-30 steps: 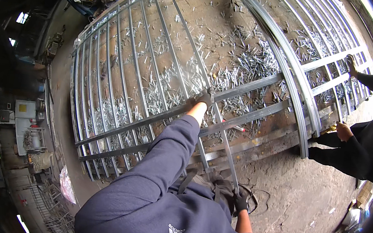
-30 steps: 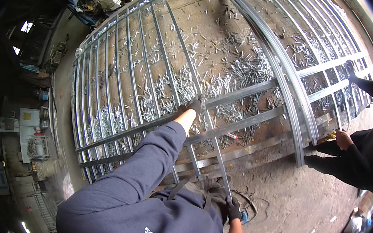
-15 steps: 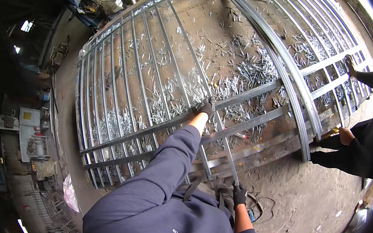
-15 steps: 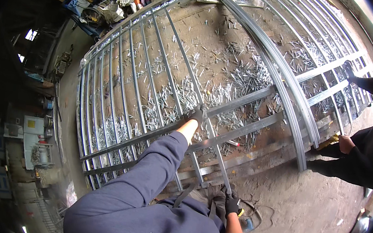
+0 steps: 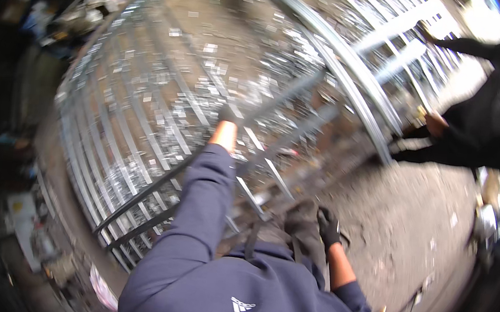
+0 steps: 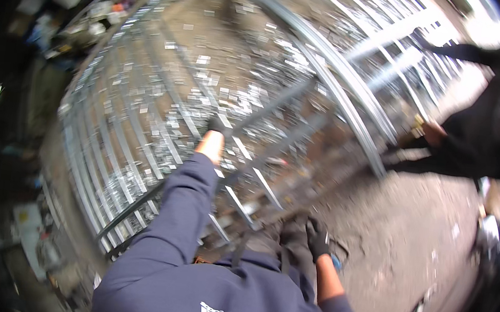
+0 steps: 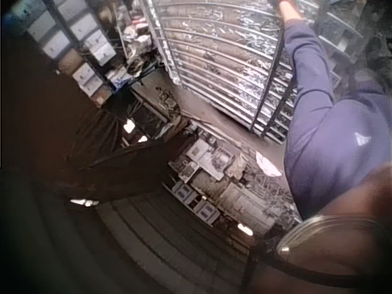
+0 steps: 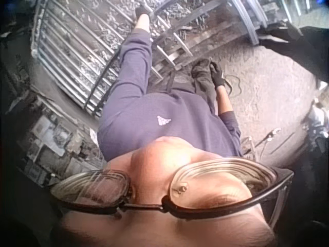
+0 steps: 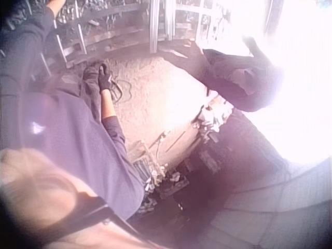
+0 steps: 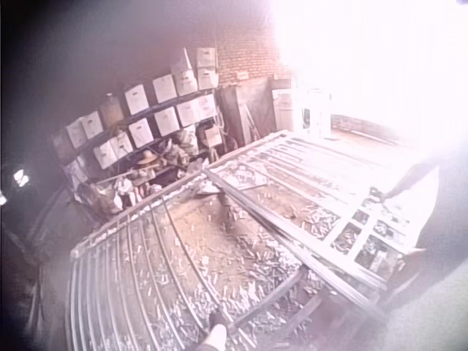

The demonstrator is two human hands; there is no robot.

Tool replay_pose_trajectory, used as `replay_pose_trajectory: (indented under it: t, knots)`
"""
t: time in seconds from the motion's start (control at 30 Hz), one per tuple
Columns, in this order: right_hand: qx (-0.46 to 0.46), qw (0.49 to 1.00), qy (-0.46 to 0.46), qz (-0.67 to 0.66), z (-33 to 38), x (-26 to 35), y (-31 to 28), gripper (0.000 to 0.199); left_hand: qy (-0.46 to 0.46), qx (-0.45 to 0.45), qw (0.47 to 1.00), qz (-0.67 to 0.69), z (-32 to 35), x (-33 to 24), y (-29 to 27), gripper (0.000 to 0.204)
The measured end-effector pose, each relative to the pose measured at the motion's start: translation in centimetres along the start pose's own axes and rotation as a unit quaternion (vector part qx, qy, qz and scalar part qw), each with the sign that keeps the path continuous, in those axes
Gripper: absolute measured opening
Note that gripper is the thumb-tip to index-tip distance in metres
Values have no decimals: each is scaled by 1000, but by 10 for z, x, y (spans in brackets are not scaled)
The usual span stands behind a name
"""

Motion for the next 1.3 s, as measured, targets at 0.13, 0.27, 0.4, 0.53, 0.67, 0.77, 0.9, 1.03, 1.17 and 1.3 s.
replay_pose_trajectory:
  t: [0.13,0.27,0.4,0.53,0.67,0.77,0.9,1.03,1.17,1.3]
  knots:
    - [-157,973,-161,47,-20,53,-117,32,-132,112,901,398,17,1,-8,54]
    - [-276,892,-291,209,-85,121,-185,49,199,-287,932,-94,126,-56,-107,56]
    - [-227,875,-215,370,-152,137,-201,41,289,-205,929,105,274,-31,-88,59]
    - [-153,883,-194,400,-183,135,-211,35,240,-116,929,257,402,22,-42,58]
    - [-73,890,-214,396,-188,140,-214,41,71,-39,943,324,487,66,-6,52]
    - [85,968,-68,228,-173,107,-194,33,157,-45,963,213,526,34,2,48]
    - [191,962,46,-191,-110,55,-146,18,125,58,947,291,538,-18,56,41]
    - [199,970,81,-111,-33,-62,-172,38,182,160,941,235,536,-88,116,42]
    - [187,950,249,31,86,-230,-280,23,247,196,923,221,546,-139,150,44]
    - [274,876,378,125,192,-316,-354,21,160,280,907,271,540,-151,179,41]
Point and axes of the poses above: each hand's wrist, its own z-axis away from the middle knuckle, its own y-axis out of the palm, x = y × z, the point moved 9 cm from there along -z, towards the middle knuckle, and after that the axes turned 15 degrees about -z, right-handed, at the moved point
